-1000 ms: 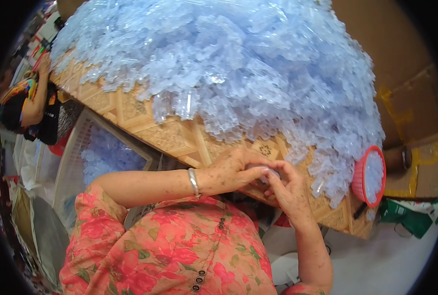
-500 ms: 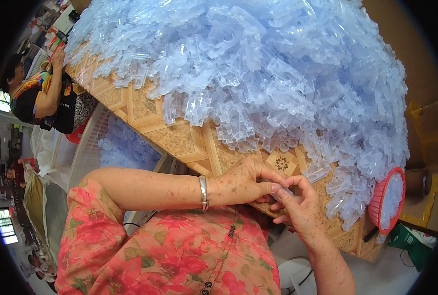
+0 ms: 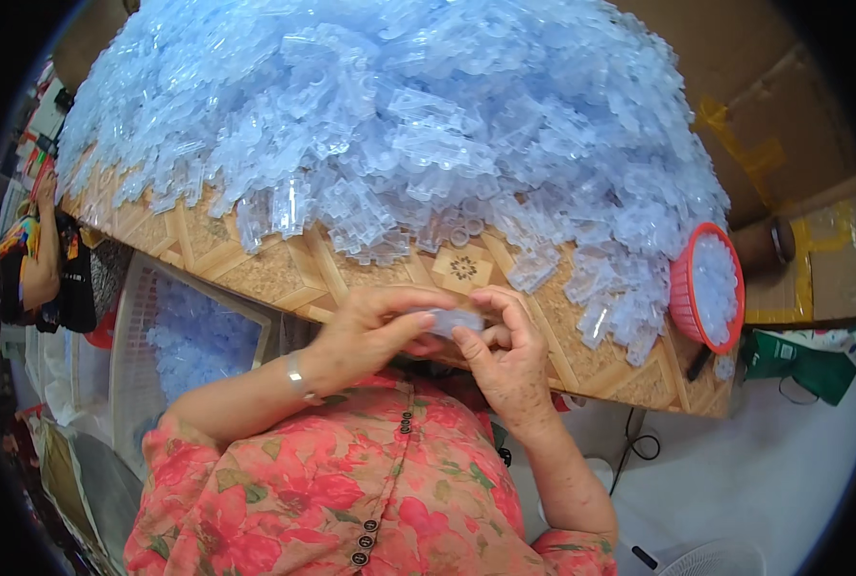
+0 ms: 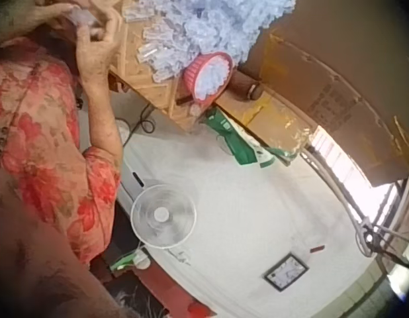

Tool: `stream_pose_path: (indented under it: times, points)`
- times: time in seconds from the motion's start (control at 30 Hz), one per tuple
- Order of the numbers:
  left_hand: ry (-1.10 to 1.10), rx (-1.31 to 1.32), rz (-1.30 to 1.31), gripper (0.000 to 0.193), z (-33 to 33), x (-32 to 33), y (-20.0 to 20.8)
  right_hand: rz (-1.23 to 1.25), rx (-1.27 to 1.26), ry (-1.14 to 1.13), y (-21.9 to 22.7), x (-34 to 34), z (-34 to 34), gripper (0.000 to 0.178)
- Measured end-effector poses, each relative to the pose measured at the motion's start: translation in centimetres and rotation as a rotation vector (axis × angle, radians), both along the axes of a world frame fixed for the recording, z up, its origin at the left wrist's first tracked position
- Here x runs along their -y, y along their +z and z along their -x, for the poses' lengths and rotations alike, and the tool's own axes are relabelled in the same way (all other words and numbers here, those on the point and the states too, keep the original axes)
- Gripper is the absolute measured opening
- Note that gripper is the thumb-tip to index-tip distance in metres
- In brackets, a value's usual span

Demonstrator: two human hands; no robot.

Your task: The person sits at a wooden table and repeatedly picks up small translucent plastic components from a large pile. They align and press two pieces together to form a single unit, then place the assembled item into a red basket. The process is continuous and repetitive throughout the clip.

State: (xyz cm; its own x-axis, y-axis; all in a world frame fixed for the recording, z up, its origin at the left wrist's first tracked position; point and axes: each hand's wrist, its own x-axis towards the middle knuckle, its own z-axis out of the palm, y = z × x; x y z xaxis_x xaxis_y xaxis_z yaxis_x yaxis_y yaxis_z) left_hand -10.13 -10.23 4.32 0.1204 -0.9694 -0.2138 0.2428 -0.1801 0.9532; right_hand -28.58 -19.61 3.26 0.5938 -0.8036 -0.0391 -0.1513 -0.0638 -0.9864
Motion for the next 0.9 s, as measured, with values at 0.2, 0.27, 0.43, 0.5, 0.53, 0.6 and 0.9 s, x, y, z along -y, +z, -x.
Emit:
stream_pose_path:
  times: [0.2, 0.27, 0.43, 0.5, 0.53, 0.6, 0.9]
  points:
    - [0.135, 0.508, -0.226, 0.021, -10.8, -11.7, 5.9, 0.644, -0.206, -0.176, 0.9, 0.8, 2.3, 0.032]
    - [0.216, 0.93, -0.499, 0.02, -13.8, -16.5, 7.6, 0.689, -0.259, -0.211, 0.9, 1.4, 2.5, 0.031]
    - [0.284, 1.382, -0.385, 0.043, -14.3, -20.1, 6.7, 0.902, -0.481, -0.241, 0.7, 2.5, 1.7, 0.031]
    - [0.2, 1.114, -0.237, 0.044, -12.9, -17.7, 6.1, 0.962, -0.522, -0.236, 0.2, 3.0, 1.5, 0.03]
    - [0.173, 0.937, -0.178, 0.043, -11.8, -15.9, 5.8, 0.939, -0.532, -0.228, 0.1, 3.0, 1.4, 0.029]
    - [0.059, 0.725, -0.064, 0.039, -9.7, -12.2, 5.5, 0.915, -0.542, -0.223, 0.1, 3.2, 1.4, 0.026]
    - [-0.147, 0.219, 0.182, 0.042, -1.0, 2.4, -0.1, 0.797, -0.43, -0.248, -0.2, 2.0, 1.8, 0.016]
